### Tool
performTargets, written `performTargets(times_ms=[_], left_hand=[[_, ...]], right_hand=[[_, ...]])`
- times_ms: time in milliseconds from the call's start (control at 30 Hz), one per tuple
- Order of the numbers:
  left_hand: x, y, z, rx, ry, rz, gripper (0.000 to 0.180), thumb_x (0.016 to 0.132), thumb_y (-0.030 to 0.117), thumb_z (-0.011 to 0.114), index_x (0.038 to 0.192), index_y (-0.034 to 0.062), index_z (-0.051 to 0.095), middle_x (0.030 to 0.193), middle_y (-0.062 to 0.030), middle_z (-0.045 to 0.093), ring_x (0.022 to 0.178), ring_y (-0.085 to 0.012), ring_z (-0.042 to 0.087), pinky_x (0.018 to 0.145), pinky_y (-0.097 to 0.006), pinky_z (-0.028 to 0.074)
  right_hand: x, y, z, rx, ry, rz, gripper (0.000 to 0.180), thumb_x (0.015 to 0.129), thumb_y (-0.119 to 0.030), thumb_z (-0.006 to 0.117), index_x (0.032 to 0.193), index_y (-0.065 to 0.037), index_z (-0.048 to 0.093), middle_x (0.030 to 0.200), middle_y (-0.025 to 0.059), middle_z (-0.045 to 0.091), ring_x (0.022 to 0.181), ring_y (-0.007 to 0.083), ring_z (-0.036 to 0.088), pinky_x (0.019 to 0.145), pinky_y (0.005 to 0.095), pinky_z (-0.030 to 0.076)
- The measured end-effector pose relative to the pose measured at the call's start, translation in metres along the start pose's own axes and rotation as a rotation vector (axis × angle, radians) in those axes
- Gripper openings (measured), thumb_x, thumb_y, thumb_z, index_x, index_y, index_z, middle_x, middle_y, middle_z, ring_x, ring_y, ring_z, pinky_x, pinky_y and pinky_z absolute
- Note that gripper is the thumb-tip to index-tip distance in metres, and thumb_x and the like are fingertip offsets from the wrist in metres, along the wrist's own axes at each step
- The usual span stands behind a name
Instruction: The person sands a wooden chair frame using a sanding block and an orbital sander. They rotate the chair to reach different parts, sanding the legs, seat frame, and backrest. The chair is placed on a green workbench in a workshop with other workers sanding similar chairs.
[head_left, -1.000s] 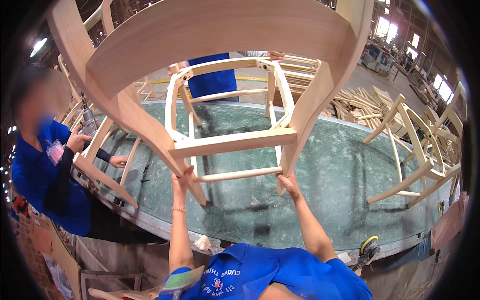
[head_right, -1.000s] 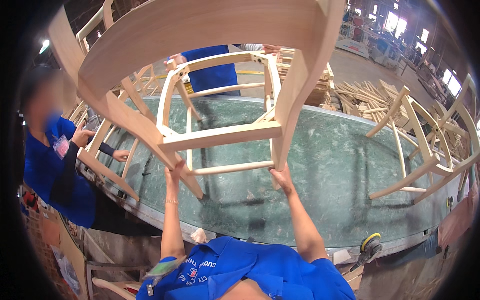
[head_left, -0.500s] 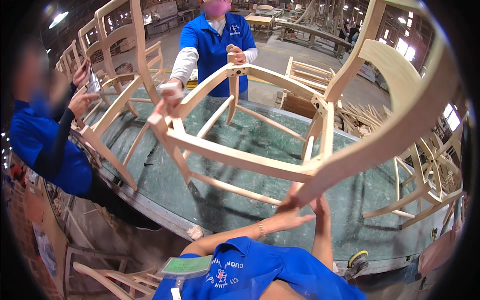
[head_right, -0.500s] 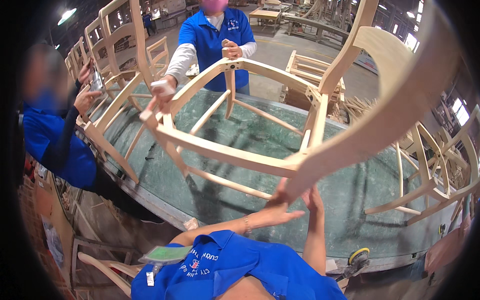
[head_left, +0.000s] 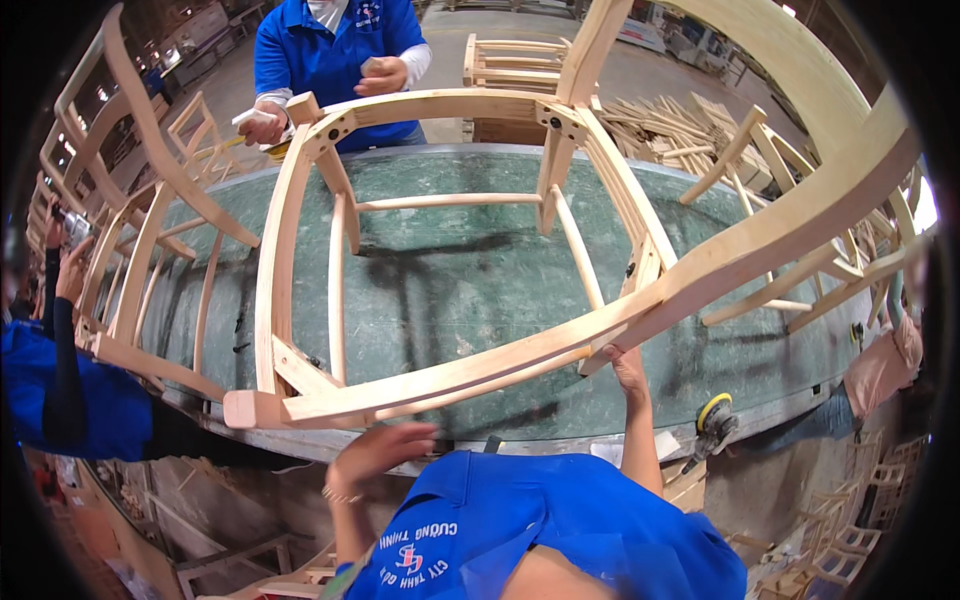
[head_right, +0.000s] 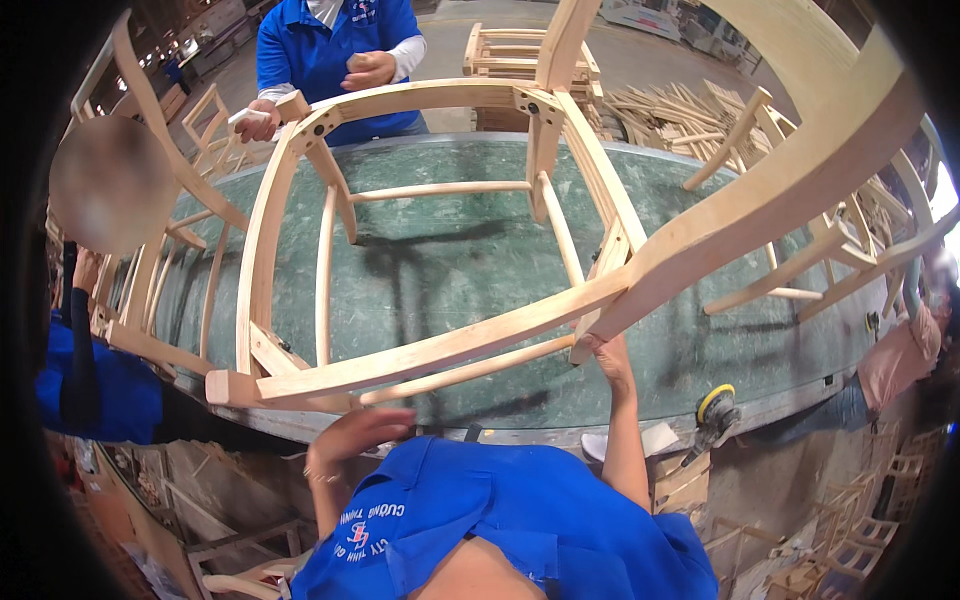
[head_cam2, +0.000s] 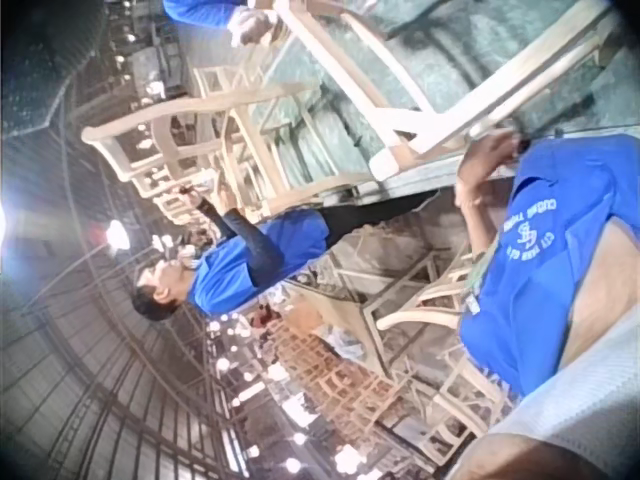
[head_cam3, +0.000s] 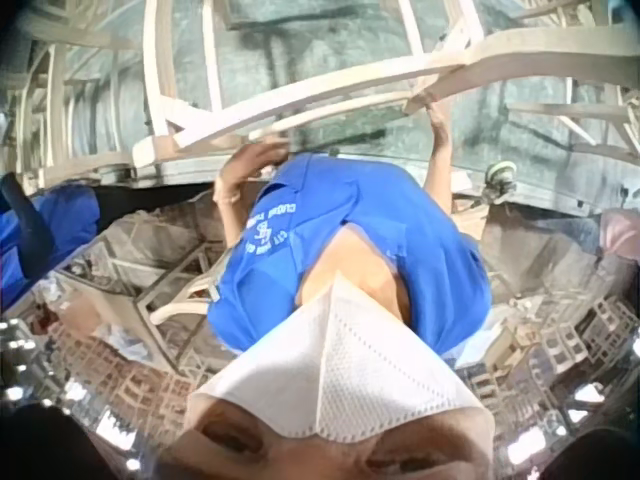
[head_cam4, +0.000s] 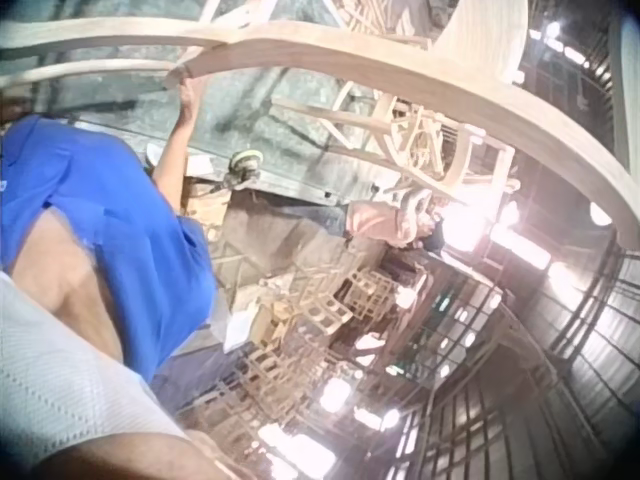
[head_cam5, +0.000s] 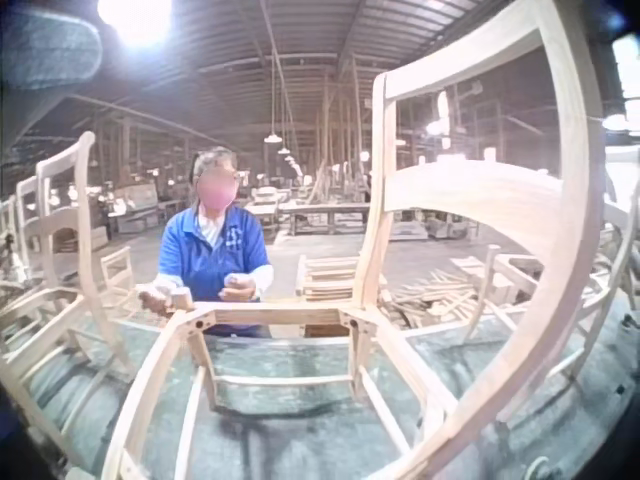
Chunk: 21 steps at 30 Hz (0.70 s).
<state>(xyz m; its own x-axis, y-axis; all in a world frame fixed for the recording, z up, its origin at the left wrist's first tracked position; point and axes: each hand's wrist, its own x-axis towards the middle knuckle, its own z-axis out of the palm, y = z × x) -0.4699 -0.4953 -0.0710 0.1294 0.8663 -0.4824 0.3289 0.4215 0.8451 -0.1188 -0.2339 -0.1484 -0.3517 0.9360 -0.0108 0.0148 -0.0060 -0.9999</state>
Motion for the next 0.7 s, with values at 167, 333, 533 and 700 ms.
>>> performTargets(times_ms=[167, 333, 533, 700], left_hand=[[-0.096, -0.020, -0.052, -0.398, 0.903, 0.443, 0.022, 0.089, 0.019, 0.063, 0.099, 0.0000, 0.062, 0.084, -0.0058, 0.068, 0.079, -0.0088, 0.062, 0.068, -0.021, 0.048], [-0.035, 0.009, -0.065, -0.292, 1.212, 0.789, 0.113, 0.067, 0.081, 0.055, 0.140, -0.0002, 0.030, 0.140, -0.0123, 0.038, 0.119, -0.0239, 0.047, 0.091, -0.039, 0.048], [-0.029, 0.064, -0.046, -0.358, 1.187, 0.800, 0.124, 0.066, 0.088, 0.043, 0.147, -0.0014, 0.018, 0.149, -0.0108, 0.027, 0.134, -0.0261, 0.035, 0.108, -0.041, 0.033], [-0.032, 0.082, -0.046, -0.270, 1.237, 0.832, 0.113, 0.076, 0.085, 0.030, 0.146, -0.0019, 0.019, 0.150, -0.0127, 0.028, 0.136, -0.0267, 0.032, 0.111, -0.041, 0.030]], right_hand=[[-0.006, 0.001, 0.003, 0.062, 0.145, -0.074, 0.078, 0.062, -0.056, 0.081, 0.111, 0.000, 0.057, 0.093, 0.0076, 0.068, 0.088, 0.0182, 0.063, 0.077, 0.0328, 0.050], [0.001, -0.001, 0.012, 0.091, 0.142, -0.094, 0.073, 0.063, -0.053, 0.083, 0.109, -0.001, 0.057, 0.091, 0.0089, 0.068, 0.086, 0.0179, 0.063, 0.074, 0.0320, 0.050], [-0.021, -0.009, -0.007, 0.091, 0.253, -0.143, 0.070, 0.066, -0.051, 0.082, 0.109, -0.001, 0.057, 0.087, 0.0097, 0.068, 0.082, 0.0186, 0.065, 0.071, 0.0314, 0.050], [-0.030, -0.020, -0.012, 0.035, 0.255, -0.123, 0.069, 0.066, -0.055, 0.081, 0.103, 0.000, 0.061, 0.085, 0.0088, 0.068, 0.078, 0.0180, 0.065, 0.068, 0.0313, 0.050]])
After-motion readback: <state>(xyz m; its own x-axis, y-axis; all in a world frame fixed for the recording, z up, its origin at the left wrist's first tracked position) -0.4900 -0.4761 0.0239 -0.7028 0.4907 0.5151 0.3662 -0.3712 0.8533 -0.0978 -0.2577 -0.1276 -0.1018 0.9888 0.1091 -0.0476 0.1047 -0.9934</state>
